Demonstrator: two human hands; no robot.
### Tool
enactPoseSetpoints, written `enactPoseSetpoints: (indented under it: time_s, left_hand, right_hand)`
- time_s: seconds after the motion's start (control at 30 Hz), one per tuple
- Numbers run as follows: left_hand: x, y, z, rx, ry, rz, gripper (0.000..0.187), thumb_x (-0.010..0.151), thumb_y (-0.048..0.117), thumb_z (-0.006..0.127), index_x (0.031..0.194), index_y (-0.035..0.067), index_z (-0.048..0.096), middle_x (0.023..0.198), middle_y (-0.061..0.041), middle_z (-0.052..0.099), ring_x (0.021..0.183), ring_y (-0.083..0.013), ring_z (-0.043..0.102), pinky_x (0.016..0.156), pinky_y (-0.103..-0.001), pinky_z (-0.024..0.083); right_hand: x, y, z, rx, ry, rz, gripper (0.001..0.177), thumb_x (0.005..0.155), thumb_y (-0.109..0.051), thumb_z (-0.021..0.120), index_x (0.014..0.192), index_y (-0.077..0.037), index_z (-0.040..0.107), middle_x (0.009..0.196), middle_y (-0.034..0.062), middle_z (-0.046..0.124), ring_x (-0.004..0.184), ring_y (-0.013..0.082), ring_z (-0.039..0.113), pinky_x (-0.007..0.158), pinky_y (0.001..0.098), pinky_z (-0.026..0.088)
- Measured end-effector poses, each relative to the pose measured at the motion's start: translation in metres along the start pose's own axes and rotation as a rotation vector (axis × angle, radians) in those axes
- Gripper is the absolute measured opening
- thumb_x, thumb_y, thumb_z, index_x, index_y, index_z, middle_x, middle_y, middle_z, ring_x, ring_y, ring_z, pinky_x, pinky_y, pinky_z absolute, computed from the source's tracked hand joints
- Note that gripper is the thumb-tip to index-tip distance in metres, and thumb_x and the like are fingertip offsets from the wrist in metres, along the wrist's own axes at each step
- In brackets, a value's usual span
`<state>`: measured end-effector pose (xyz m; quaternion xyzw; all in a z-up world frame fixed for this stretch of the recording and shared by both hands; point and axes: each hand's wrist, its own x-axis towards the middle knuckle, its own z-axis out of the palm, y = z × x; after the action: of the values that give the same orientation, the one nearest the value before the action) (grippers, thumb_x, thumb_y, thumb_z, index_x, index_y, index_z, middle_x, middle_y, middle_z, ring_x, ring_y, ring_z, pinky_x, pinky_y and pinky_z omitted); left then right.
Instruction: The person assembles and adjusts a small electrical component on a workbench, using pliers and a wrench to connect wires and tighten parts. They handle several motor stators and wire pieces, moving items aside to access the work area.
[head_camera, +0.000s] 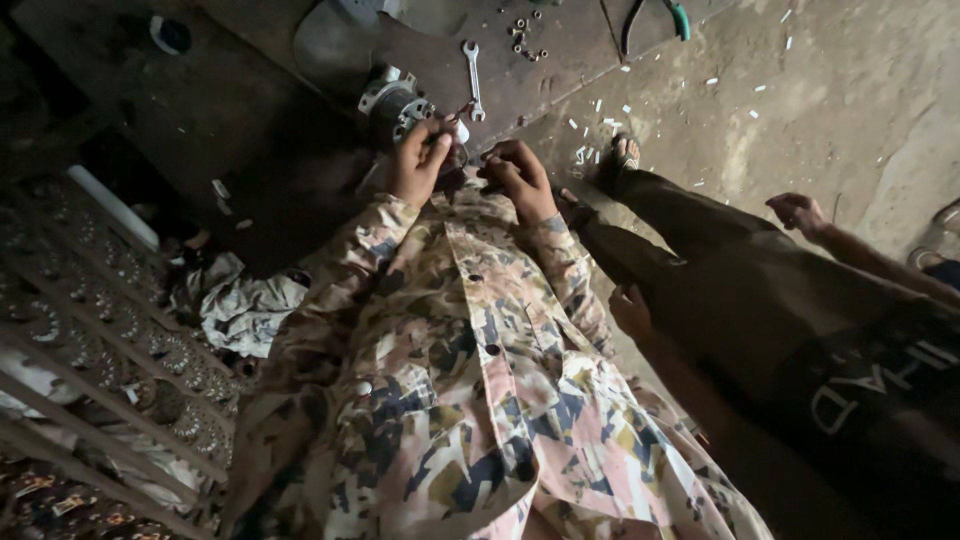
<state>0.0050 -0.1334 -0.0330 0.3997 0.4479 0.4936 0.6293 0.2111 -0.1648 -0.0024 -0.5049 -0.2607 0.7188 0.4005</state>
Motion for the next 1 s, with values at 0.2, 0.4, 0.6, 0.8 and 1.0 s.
enactPoseSetpoints:
  time_s: [0.2,0.4,0.6,0.8,1.0]
  left_hand:
    - [-0.004,0.028,0.000,0.417,0.037,0.072,0.011,0.098,0.008,0.072,0.107,0.002,0.075,0.104,-0.007,0.078,0.098,-0.0137,0.073,0.086,-0.027,0.055]
    - [0.000,0.036,0.007,0.300,0.050,-0.021,0.011,0.098,0.007,0.072,0.107,0.003,0.073,0.102,-0.009,0.077,0.096,-0.0149,0.072,0.087,-0.029,0.057]
    - [-0.005,0.035,-0.003,0.415,-0.005,0.039,0.012,0.098,0.005,0.070,0.109,0.001,0.074,0.106,-0.008,0.077,0.100,-0.0153,0.072,0.088,-0.028,0.055]
    - [-0.002,0.023,0.000,0.253,-0.004,0.044,0.013,0.098,0.007,0.073,0.109,0.002,0.072,0.107,-0.010,0.075,0.100,-0.0163,0.068,0.089,-0.029,0.054]
    - [-0.005,0.029,-0.005,0.600,0.030,0.060,0.011,0.099,0.012,0.072,0.108,0.005,0.070,0.100,-0.012,0.075,0.091,-0.0211,0.072,0.081,-0.032,0.055]
  right_hand:
    - [0.011,-0.012,0.026,-0.017,-0.053,-0.006,0.014,0.102,-0.012,0.067,0.114,-0.006,0.065,0.099,0.0018,0.069,0.090,0.0107,0.067,0.076,0.0267,0.057]
    - [0.028,0.012,0.030,-0.124,0.055,-0.127,0.014,0.097,-0.007,0.075,0.109,-0.005,0.067,0.098,0.0004,0.069,0.088,0.0078,0.066,0.075,0.0239,0.054]
    - [0.030,0.013,0.036,-0.148,0.102,-0.179,0.012,0.097,-0.006,0.075,0.106,-0.003,0.067,0.097,-0.0005,0.069,0.088,0.0070,0.065,0.075,0.0231,0.052]
    - [0.028,0.013,0.036,-0.039,0.075,-0.124,0.012,0.100,-0.006,0.072,0.109,-0.003,0.065,0.095,-0.0003,0.067,0.085,0.0072,0.062,0.072,0.0235,0.050]
    - [0.026,0.010,0.034,-0.033,-0.044,-0.121,0.019,0.099,-0.002,0.066,0.118,-0.003,0.063,0.104,-0.0001,0.068,0.096,0.0089,0.063,0.082,0.0243,0.052]
